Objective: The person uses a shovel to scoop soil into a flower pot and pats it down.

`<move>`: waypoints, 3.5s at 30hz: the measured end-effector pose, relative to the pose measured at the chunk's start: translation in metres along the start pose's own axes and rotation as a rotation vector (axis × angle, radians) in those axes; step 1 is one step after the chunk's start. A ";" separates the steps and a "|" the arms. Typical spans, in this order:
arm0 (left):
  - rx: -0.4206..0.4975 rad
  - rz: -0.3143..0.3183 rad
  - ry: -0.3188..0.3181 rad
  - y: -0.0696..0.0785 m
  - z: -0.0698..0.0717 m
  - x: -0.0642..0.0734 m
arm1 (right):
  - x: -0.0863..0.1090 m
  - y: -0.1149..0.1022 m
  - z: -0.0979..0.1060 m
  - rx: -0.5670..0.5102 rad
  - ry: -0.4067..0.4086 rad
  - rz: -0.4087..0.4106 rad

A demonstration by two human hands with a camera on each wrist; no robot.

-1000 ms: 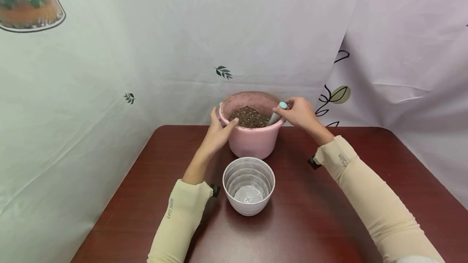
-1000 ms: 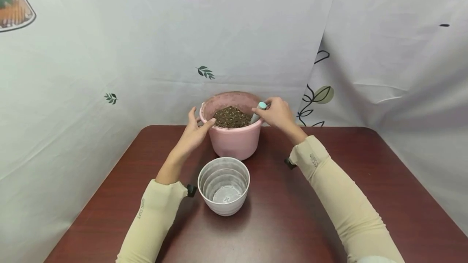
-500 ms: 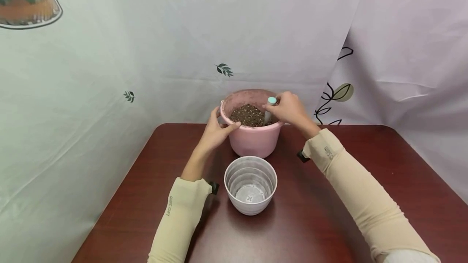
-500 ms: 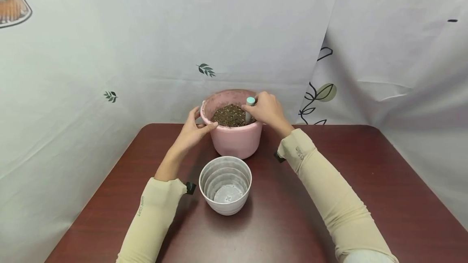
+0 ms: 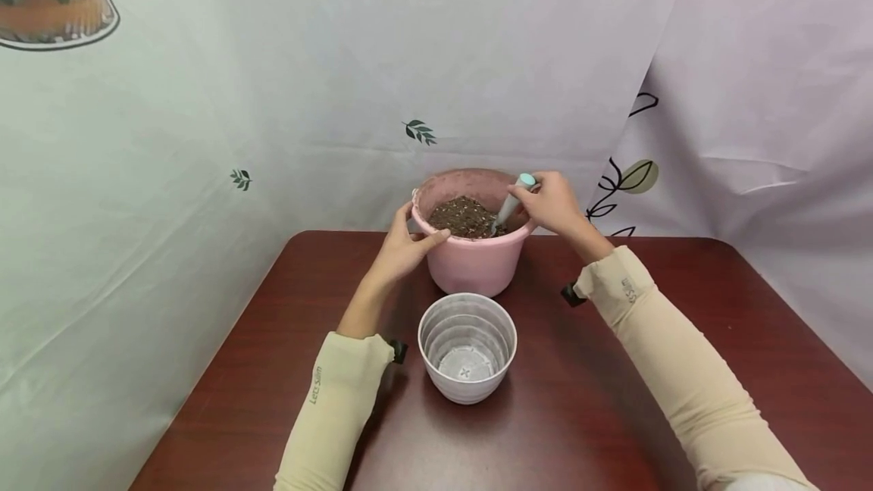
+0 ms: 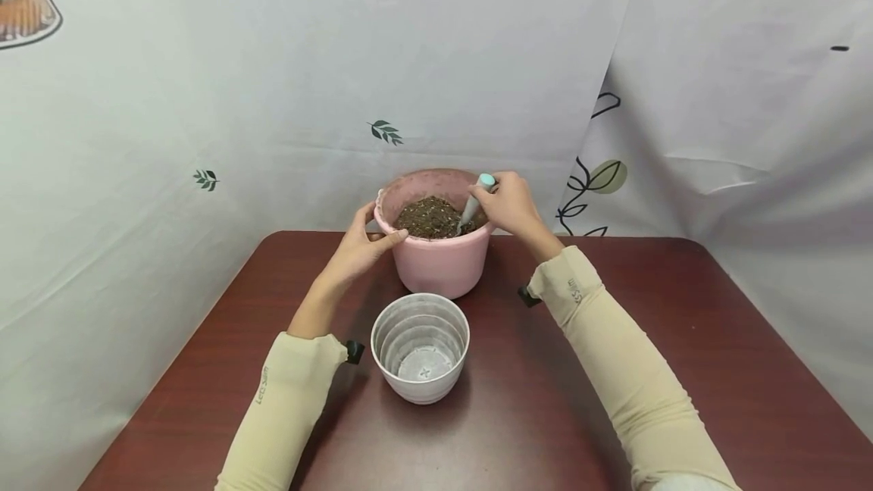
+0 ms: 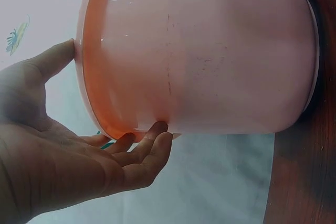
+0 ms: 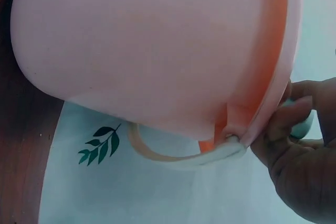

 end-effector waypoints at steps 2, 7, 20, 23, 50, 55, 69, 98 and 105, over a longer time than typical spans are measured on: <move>-0.007 -0.003 -0.002 0.000 0.000 0.000 | 0.001 0.004 0.001 -0.088 0.003 -0.025; -0.029 -0.004 -0.007 0.000 0.000 0.000 | 0.004 0.012 0.007 -0.250 0.034 -0.074; -0.053 -0.002 -0.018 -0.004 0.000 -0.004 | 0.018 0.027 0.024 -0.552 0.083 -0.179; -0.054 0.009 -0.020 -0.007 0.000 -0.005 | 0.019 0.028 0.027 -0.570 0.112 -0.163; -0.254 -0.023 0.014 -0.002 0.002 0.000 | 0.029 0.032 0.038 -0.656 0.205 -0.096; -0.351 -0.012 0.007 0.008 0.009 0.017 | 0.030 0.030 0.043 -0.658 0.218 -0.095; -0.482 -0.265 -0.535 -0.006 -0.020 0.117 | 0.054 0.007 0.068 -0.746 0.189 -0.116; -0.660 -0.361 -0.612 -0.013 -0.027 0.124 | 0.153 0.004 0.049 -0.700 -0.022 -0.063; -0.654 -0.343 -0.622 -0.013 -0.027 0.124 | 0.153 0.000 0.041 -0.577 -0.063 0.017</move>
Point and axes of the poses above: each hand's wrist, its own x-axis away from the middle knuckle, its own z-axis out of the back of the hand, y = z × x, the point moved 10 cm from there along -x, towards the middle knuckle, and after that the axes turned 9 degrees about y, right-handed, at the moved point
